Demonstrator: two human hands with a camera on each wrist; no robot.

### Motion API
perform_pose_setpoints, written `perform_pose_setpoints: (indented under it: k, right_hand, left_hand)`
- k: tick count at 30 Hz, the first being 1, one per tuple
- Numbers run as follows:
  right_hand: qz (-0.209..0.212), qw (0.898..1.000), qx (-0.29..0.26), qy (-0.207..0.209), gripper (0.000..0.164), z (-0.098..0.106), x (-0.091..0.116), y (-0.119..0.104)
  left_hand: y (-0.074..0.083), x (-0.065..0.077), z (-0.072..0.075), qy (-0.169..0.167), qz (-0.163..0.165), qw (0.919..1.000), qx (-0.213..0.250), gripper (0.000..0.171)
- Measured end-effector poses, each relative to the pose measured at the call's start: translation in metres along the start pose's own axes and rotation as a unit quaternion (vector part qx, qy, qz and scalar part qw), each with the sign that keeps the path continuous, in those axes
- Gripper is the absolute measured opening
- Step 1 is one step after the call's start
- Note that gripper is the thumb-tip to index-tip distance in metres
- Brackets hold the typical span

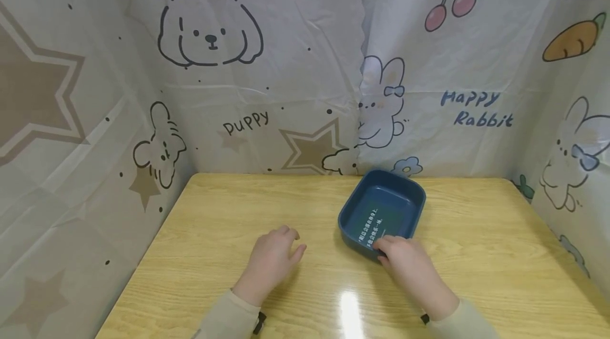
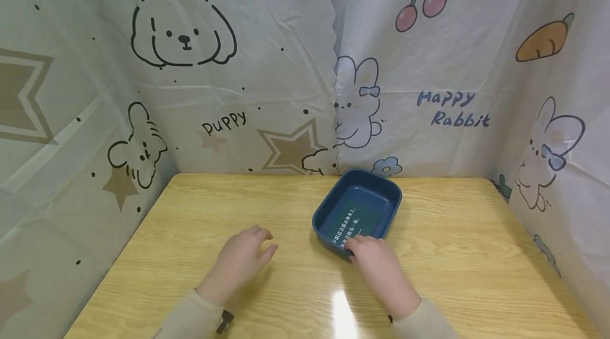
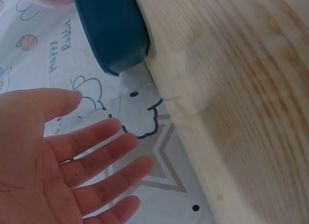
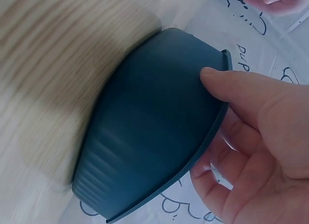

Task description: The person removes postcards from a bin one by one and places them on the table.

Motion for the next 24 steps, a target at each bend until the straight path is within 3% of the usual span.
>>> perform_pose_setpoints:
  k: [12, 18, 24]
  right_hand:
    - [0.021, 1.000, 0.000, 0.001, 0.022, -0.002, 0.005, -0.010]
    - [0.045, 0.999, 0.003, 0.008, 0.021, 0.001, 0.008, -0.016]
    - [0.053, 0.999, 0.003, 0.010, 0.022, 0.000, 0.011, -0.019]
  left_hand:
    - [0.012, -0.017, -0.011, -0.073, -0.022, 0.9971, 0.004, 0.036]
    - [0.014, -0.036, -0.019, -0.130, 0.005, 0.9897, 0.061, 0.039]
    - [0.012, -0.056, -0.030, -0.152, 0.034, 0.9829, 0.098, 0.038]
Point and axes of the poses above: each hand's wrist, its own x-axis away from the middle knuckle, its own z-axis out of the back of the hand, y = z × x, the point moved 6 cm from there along -x, towards the middle knuckle, and after that the axes turned 1 degree about -z, right-handed, at the moved point
